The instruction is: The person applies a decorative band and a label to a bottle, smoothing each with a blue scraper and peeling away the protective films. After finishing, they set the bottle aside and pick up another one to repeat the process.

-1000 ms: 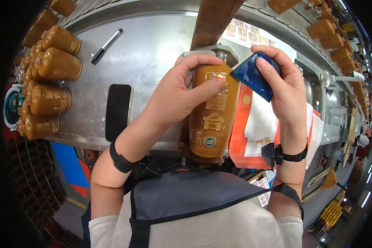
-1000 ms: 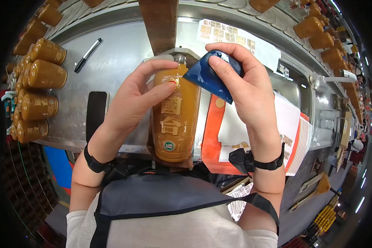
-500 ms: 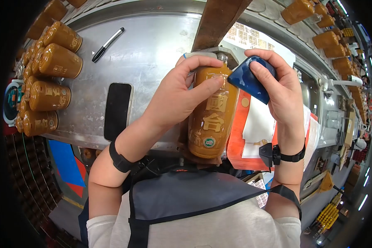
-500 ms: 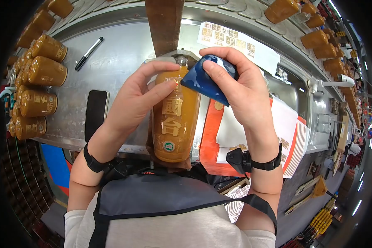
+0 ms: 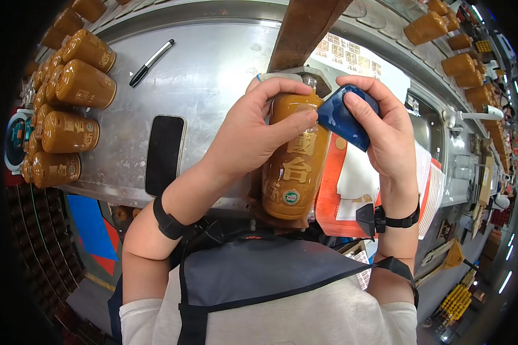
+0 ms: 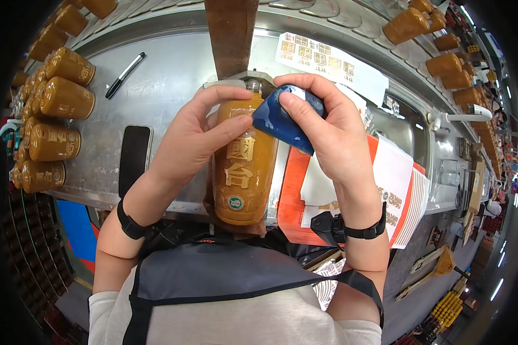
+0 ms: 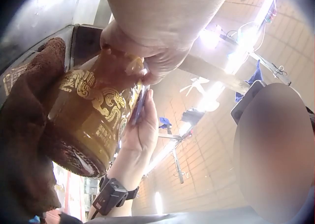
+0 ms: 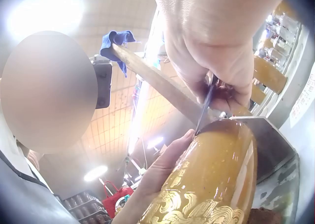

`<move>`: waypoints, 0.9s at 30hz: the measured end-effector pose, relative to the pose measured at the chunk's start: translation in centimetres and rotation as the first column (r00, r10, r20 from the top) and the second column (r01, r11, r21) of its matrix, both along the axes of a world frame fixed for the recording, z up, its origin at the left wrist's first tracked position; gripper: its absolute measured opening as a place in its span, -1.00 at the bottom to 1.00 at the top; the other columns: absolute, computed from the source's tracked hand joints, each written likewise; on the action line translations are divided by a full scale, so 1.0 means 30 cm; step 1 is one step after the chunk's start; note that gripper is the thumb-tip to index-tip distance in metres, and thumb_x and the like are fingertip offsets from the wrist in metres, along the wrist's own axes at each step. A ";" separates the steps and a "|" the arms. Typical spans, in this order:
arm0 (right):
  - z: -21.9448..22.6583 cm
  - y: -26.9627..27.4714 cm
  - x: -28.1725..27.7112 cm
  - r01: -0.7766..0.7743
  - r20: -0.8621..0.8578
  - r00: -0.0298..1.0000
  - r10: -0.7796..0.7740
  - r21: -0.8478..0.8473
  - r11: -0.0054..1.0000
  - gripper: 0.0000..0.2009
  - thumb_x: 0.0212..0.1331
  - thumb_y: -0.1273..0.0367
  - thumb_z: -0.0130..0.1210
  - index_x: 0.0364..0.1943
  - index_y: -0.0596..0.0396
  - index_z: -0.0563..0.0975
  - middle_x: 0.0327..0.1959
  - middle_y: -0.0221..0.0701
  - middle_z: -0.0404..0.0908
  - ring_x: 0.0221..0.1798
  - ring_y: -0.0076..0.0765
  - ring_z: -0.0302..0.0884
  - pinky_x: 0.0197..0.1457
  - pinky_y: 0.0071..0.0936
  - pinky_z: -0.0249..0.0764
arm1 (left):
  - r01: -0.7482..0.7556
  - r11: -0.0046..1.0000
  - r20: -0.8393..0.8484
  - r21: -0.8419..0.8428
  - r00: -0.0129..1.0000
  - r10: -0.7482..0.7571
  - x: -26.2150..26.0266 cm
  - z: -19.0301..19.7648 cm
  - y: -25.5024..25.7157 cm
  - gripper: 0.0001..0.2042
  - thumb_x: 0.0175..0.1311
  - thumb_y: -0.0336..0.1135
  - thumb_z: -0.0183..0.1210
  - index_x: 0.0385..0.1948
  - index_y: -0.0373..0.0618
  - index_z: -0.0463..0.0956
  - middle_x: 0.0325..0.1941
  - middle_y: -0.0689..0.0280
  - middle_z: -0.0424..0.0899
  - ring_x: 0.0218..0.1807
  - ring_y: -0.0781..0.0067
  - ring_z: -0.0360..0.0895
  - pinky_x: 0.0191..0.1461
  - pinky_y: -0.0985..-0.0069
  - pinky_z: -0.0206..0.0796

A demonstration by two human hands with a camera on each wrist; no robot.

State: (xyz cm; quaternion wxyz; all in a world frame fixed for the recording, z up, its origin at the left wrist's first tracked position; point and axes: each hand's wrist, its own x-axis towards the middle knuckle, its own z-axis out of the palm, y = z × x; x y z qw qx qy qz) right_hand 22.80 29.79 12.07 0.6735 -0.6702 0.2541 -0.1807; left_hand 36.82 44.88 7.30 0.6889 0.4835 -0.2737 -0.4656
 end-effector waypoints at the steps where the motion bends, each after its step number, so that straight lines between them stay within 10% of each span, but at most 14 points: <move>1: -0.002 -0.004 -0.002 0.000 0.000 1.000 0.000 0.001 1.000 -0.75 0.33 0.34 0.20 0.02 0.12 0.61 -0.21 -0.49 0.65 -0.19 -0.70 0.56 -0.09 -0.72 0.51 | 0.007 1.000 0.054 0.024 0.998 -0.009 0.003 -0.001 0.002 -0.67 0.33 -0.40 0.26 0.10 -0.17 0.48 0.09 0.31 0.47 0.15 0.52 0.49 0.24 0.55 0.37; 9: -0.023 -0.032 -0.003 0.072 0.007 0.997 -0.072 -0.009 0.997 -0.75 0.34 0.30 0.20 0.01 0.08 0.62 -0.33 -0.54 0.61 -0.38 -0.77 0.50 -0.43 -0.78 0.41 | 0.020 0.995 0.088 0.100 0.996 -0.028 0.001 0.011 0.005 -0.68 0.38 -0.46 0.20 0.14 -0.15 0.46 0.15 0.31 0.49 0.17 0.52 0.53 0.24 0.56 0.42; 27: 0.003 -0.030 -0.003 0.082 0.016 0.997 -0.081 -0.024 0.996 -0.75 0.34 0.36 0.20 0.04 0.11 0.61 -0.26 -0.53 0.61 -0.24 -0.75 0.50 -0.17 -0.76 0.47 | 0.001 0.997 0.122 0.076 0.992 -0.010 0.003 0.004 0.003 -0.71 0.40 -0.42 0.19 0.12 -0.15 0.48 0.12 0.34 0.50 0.15 0.55 0.53 0.23 0.57 0.40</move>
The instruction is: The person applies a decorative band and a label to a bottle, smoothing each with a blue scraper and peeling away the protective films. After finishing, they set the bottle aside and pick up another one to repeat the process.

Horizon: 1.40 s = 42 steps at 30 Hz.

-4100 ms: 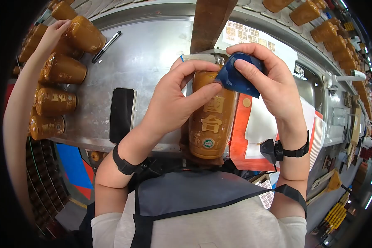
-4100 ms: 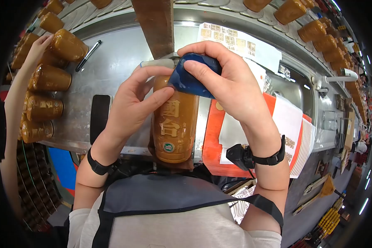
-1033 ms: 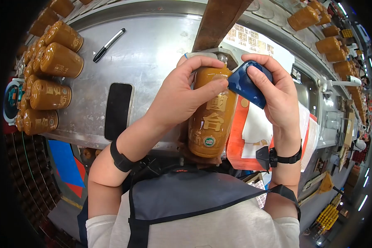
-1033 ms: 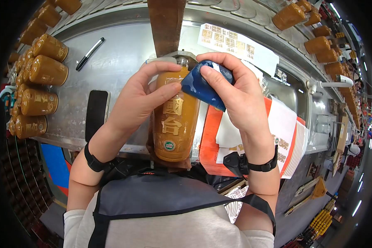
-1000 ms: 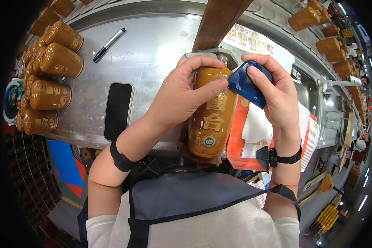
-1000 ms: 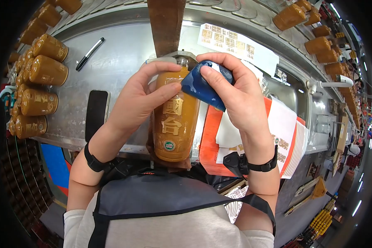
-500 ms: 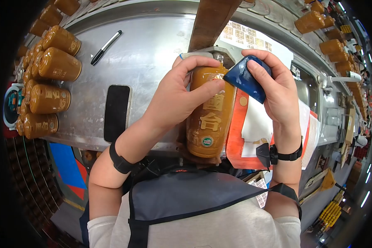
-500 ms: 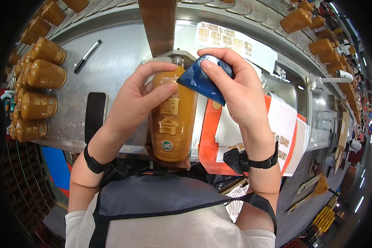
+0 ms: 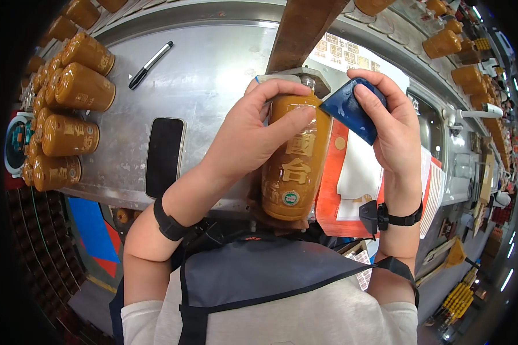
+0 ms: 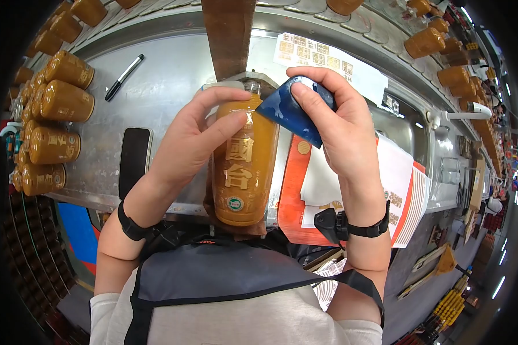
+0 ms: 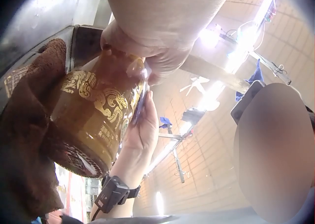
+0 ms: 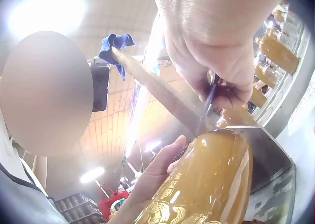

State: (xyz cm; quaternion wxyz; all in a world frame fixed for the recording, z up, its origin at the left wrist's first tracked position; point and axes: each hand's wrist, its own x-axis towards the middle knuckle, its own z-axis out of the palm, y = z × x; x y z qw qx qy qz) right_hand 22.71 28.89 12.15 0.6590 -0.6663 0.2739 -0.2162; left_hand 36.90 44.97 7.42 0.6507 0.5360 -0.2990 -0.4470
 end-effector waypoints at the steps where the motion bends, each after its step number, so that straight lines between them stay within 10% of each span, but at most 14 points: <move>1: -0.001 -0.001 0.000 -0.001 -0.001 1.000 0.001 0.000 1.000 -0.75 0.34 0.36 0.20 0.04 0.11 0.61 -0.26 -0.53 0.61 -0.24 -0.75 0.50 -0.17 -0.76 0.47 | -0.011 1.000 0.034 -0.007 0.999 0.012 0.002 -0.003 -0.002 -0.72 0.41 -0.41 0.18 0.11 -0.15 0.49 0.11 0.34 0.50 0.14 0.56 0.53 0.22 0.57 0.40; 34: -0.039 -0.049 -0.016 -0.106 -0.028 0.993 0.118 0.265 0.958 -0.74 0.50 0.22 -0.01 -0.18 0.10 0.61 -0.43 -0.62 0.53 -0.43 -0.81 0.46 -0.34 -0.81 0.41 | 0.005 1.000 -0.086 -0.006 0.996 -0.006 -0.003 0.007 0.015 -0.70 0.47 -0.39 0.08 0.17 -0.18 0.47 0.14 0.32 0.53 0.20 0.56 0.43 0.30 0.54 0.28; 42: -0.030 0.050 0.015 -0.140 -0.142 0.981 0.132 -0.048 0.989 -0.82 0.38 0.33 0.17 -0.13 0.14 0.51 -0.57 -0.70 0.42 -0.50 -0.84 0.23 -0.41 -0.77 0.18 | -0.007 0.999 -0.086 -0.049 0.996 0.003 0.001 -0.007 0.011 -0.66 0.37 -0.37 0.24 0.14 -0.18 0.47 0.11 0.31 0.39 0.18 0.49 0.49 0.26 0.54 0.38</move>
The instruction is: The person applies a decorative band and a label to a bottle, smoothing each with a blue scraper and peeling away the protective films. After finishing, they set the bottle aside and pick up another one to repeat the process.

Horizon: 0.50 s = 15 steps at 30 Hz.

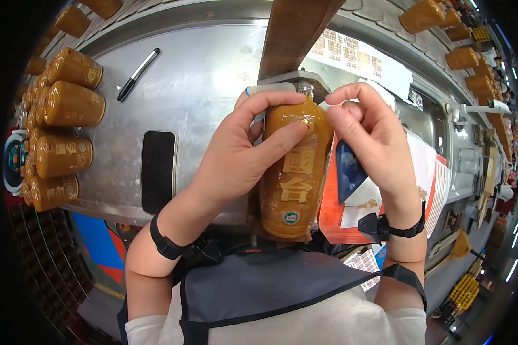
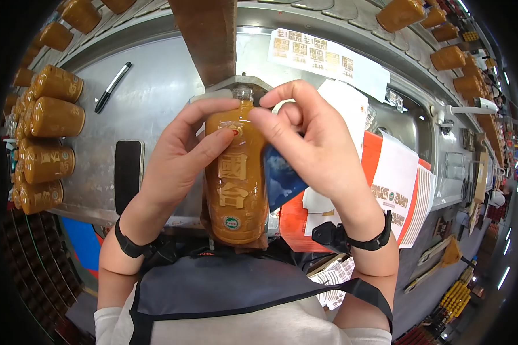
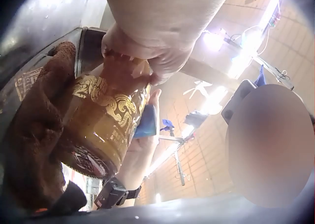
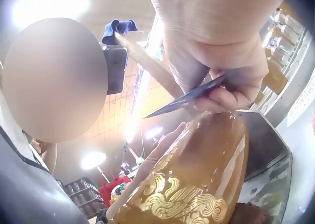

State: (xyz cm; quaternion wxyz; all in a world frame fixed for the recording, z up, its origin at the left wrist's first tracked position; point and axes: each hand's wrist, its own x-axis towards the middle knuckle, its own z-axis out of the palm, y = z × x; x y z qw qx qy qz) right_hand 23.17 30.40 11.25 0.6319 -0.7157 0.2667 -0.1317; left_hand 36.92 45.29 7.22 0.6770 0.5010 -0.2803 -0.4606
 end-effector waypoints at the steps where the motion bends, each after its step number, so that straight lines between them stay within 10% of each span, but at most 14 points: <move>1: 0.006 0.003 0.007 -0.012 -0.028 1.000 0.011 -0.021 1.000 -0.74 0.27 0.39 0.27 -0.07 0.15 0.47 -0.63 -0.72 0.36 -0.53 -0.85 0.20 -0.44 -0.75 0.14 | 0.004 1.000 -0.004 0.001 1.000 -0.004 0.000 0.000 0.000 -0.65 0.37 -0.37 0.25 0.15 -0.17 0.47 0.10 0.31 0.40 0.19 0.50 0.48 0.25 0.54 0.38; 15: -0.004 -0.012 0.019 -0.065 -0.023 0.998 0.066 0.025 0.998 -0.73 0.22 0.35 0.33 -0.13 0.15 0.51 -0.65 -0.72 0.30 -0.55 -0.84 0.15 -0.50 -0.74 0.06 | 0.006 1.000 -0.051 0.003 0.999 -0.006 0.004 -0.002 0.012 -0.65 0.59 -0.22 -0.12 0.18 -0.19 0.51 0.19 0.31 0.55 0.28 0.54 0.40 0.40 0.50 0.15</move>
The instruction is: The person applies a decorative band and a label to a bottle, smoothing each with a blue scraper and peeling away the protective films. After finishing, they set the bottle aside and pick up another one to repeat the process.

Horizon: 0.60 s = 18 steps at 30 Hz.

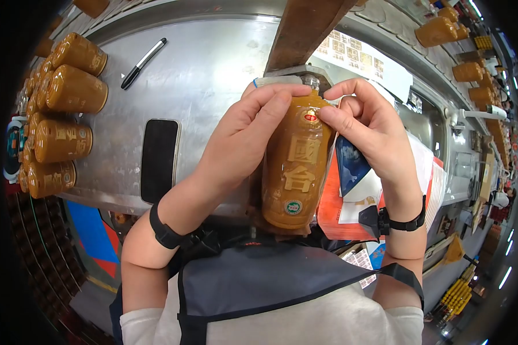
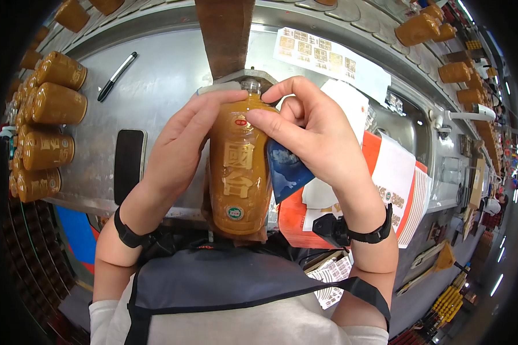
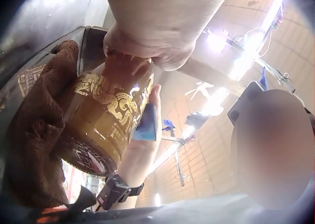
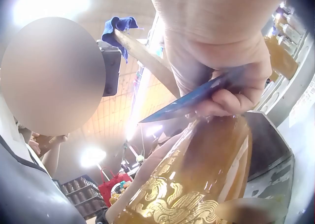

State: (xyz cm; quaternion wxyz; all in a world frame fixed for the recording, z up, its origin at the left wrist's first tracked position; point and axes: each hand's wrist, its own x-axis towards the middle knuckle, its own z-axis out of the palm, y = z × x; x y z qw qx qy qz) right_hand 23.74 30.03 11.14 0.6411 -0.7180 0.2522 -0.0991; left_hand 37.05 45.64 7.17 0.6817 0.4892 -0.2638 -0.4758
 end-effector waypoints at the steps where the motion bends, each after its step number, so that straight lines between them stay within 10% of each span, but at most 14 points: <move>1: 0.000 -0.001 0.000 -0.005 -0.003 1.000 0.005 0.001 1.000 -0.74 0.23 0.35 0.33 -0.14 0.15 0.51 -0.65 -0.72 0.29 -0.55 -0.84 0.14 -0.49 -0.74 0.05 | -0.004 1.000 0.018 0.021 1.000 0.004 -0.001 0.005 0.000 -0.66 0.58 -0.23 -0.09 0.18 -0.18 0.52 0.19 0.31 0.54 0.27 0.53 0.40 0.40 0.50 0.15; 18: 0.008 -0.003 0.001 -0.008 -0.040 0.999 0.007 -0.019 1.000 -0.77 0.26 0.34 0.30 -0.13 0.14 0.54 -0.63 -0.72 0.35 -0.53 -0.85 0.20 -0.47 -0.76 0.08 | -0.033 0.998 0.045 0.045 0.999 0.031 0.006 -0.015 0.001 -0.69 0.50 -0.32 0.06 0.20 -0.14 0.51 0.18 0.30 0.52 0.22 0.53 0.45 0.34 0.52 0.24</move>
